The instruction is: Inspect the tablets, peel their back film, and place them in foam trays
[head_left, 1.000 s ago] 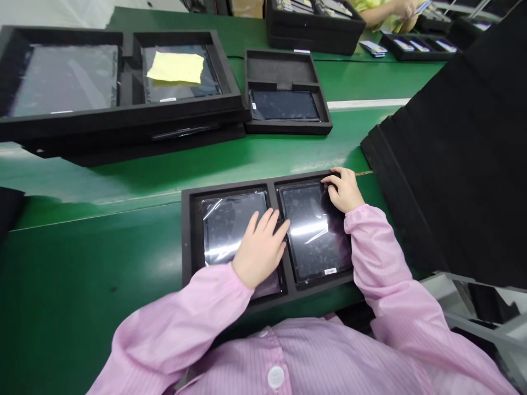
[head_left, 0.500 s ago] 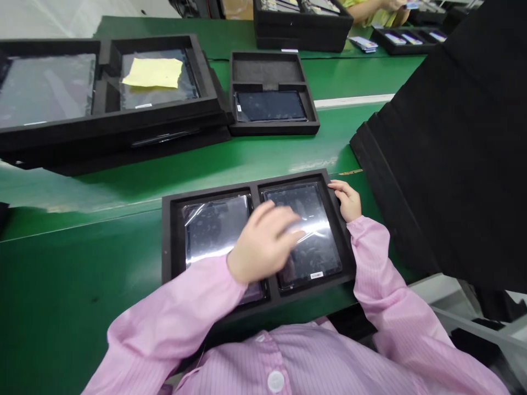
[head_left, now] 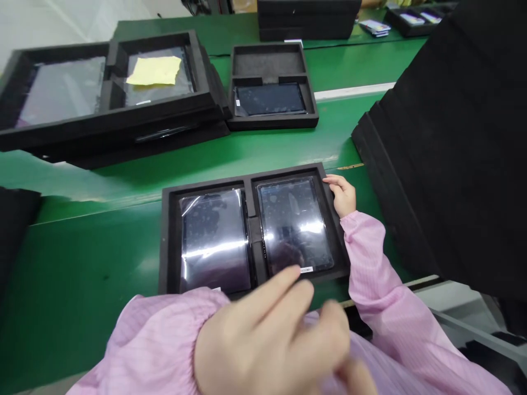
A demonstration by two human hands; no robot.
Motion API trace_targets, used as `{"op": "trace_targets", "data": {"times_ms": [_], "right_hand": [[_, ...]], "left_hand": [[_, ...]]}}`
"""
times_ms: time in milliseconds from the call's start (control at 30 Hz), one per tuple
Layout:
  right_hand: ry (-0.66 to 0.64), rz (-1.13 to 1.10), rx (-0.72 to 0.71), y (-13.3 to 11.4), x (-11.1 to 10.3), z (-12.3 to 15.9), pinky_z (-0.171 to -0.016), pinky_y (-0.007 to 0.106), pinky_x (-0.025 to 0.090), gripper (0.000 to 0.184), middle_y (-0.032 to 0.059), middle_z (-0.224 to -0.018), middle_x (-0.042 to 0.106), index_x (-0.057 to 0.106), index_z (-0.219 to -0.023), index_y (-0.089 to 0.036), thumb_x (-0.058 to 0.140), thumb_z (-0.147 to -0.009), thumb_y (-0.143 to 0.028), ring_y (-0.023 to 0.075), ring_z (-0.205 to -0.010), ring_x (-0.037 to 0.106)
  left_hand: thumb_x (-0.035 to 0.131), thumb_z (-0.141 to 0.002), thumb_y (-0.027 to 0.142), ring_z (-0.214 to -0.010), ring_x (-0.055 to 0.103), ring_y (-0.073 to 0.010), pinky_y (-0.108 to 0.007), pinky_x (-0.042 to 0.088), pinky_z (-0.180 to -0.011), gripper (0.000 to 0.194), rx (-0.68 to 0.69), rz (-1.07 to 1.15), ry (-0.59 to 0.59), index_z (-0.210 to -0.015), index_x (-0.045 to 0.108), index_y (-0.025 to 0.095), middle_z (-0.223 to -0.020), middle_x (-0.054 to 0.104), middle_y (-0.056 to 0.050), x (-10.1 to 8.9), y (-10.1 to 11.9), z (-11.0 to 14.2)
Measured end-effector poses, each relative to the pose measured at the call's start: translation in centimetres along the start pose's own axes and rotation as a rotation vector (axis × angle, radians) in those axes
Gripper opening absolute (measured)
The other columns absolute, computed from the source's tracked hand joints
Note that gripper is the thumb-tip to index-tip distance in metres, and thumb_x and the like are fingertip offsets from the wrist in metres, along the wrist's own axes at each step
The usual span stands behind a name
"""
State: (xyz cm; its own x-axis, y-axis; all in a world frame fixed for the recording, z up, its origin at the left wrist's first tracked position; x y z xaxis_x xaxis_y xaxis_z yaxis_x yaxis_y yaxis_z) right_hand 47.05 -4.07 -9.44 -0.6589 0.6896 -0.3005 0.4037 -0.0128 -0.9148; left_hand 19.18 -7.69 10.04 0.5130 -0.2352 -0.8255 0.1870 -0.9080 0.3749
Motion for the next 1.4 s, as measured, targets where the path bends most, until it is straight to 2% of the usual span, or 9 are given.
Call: {"op": "trace_targets", "data": {"times_ms": [100,267,400,600,833,1033,1133,1267,1400], "right_hand": [[0.010,-0.035,0.004,0.0,0.1,0.0,-0.099,0.044,0.046,0.026,0.0050,-0.096,0.072,0.072,-0.076,-0.021,0.048,-0.072,-0.014,0.0246,-0.101,0.065],[0.018,-0.054,0.017,-0.1,0.2,0.1,-0.099,0.044,0.045,0.026,0.0048,-0.095,0.072,0.073,-0.075,-0.021,0.048,-0.071,-0.013,0.0245,-0.099,0.065],[0.024,-0.052,0.030,-0.2,0.3,0.2,-0.099,0.044,0.046,0.026,0.0047,-0.095,0.073,0.073,-0.075,-0.021,0.049,-0.071,-0.013,0.0242,-0.099,0.065],[0.023,-0.055,0.067,-0.6,0.4,0.1,-0.099,0.043,0.046,0.026,0.0044,-0.093,0.073,0.073,-0.073,-0.022,0.049,-0.070,-0.013,0.0238,-0.098,0.066],[0.005,-0.039,0.151,-1.2,0.2,0.4,-0.095,0.040,0.049,0.023,0.0035,-0.091,0.073,0.072,-0.075,-0.021,0.051,-0.071,-0.015,0.0227,-0.095,0.066],[-0.002,-0.005,0.240,-2.8,-1.8,1.5,-0.071,0.035,0.056,0.023,0.0036,-0.081,0.072,0.071,-0.084,-0.020,0.053,-0.071,-0.024,0.0200,-0.073,0.067],[0.011,0.024,0.258,-4.5,-3.5,3.5,-0.070,0.034,0.056,0.024,0.0037,-0.077,0.072,0.070,-0.088,-0.019,0.053,-0.075,-0.030,0.0196,-0.073,0.068],[-0.021,0.090,0.308,-6.9,-4.7,7.6,-0.061,0.033,0.054,0.025,-0.0010,-0.053,0.065,0.070,-0.092,-0.018,0.055,-0.080,-0.034,0.0188,-0.054,0.066],[-0.077,0.249,0.337,-9.2,-4.1,11.3,-0.066,0.037,0.057,0.036,0.0044,-0.069,0.075,0.065,-0.116,-0.017,0.052,-0.088,-0.036,0.0230,-0.062,0.072]], "left_hand": [[0.056,-0.082,0.011,-0.060,0.057,-0.0133,-0.028,0.051,-0.062,0.017,0.230,-0.167,-0.087,-0.073,0.061,0.024,-0.070,0.062,0.003,2.5,-1.4,-1.5],[0.070,-0.076,0.014,-0.090,0.063,-0.0195,-0.032,0.049,-0.081,0.013,0.149,-0.094,-0.528,-0.086,0.066,0.022,-0.096,0.066,-0.004,7.4,-7.3,1.7],[0.080,-0.070,0.022,-0.110,0.058,-0.0253,-0.037,0.045,-0.090,0.036,0.147,-0.034,-0.620,-0.103,0.065,0.024,-0.117,0.061,-0.008,9.3,-9.1,4.2],[0.069,-0.075,0.016,-0.106,0.058,-0.0232,-0.036,0.042,-0.088,0.029,0.175,-0.065,-0.570,-0.102,0.062,0.022,-0.117,0.063,-0.008,9.6,-8.5,4.7],[0.060,-0.086,0.022,-0.089,0.059,-0.0189,-0.034,0.039,-0.078,0.001,0.199,-0.065,-0.432,-0.086,0.060,0.021,-0.099,0.068,-0.003,9.7,-8.2,5.8],[0.043,-0.093,0.010,-0.071,0.059,-0.0148,-0.030,0.041,-0.074,0.018,0.167,-0.069,-0.301,-0.084,0.056,0.020,-0.073,0.065,0.001,10.0,-7.9,7.2],[0.038,-0.094,0.009,-0.064,0.062,-0.0121,-0.030,0.040,-0.075,0.019,0.024,-0.051,-0.184,-0.088,0.053,0.020,-0.072,0.067,0.003,9.4,-8.5,7.6],[0.038,-0.092,0.008,-0.078,0.070,-0.0118,-0.030,0.036,-0.083,0.020,-0.066,-0.022,-0.068,-0.086,0.050,0.022,-0.076,0.073,0.005,8.3,-9.0,8.1],[0.043,-0.091,0.010,-0.089,0.071,-0.0140,-0.030,0.034,-0.091,0.021,-0.125,-0.038,-0.094,-0.086,0.057,0.024,-0.081,0.076,0.005,8.4,-8.9,8.9]]}}
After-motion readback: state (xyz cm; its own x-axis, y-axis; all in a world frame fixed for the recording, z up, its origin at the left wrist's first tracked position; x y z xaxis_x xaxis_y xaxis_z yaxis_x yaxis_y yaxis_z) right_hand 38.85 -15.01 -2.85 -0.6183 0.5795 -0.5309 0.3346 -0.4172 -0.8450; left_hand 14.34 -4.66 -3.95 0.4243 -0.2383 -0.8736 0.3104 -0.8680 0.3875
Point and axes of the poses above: each hand's wrist, its own z-axis away from the middle knuckle, its own x-axis out of the palm, y = z × x, the point moved 3 cm from there along -z, towards the middle knuckle
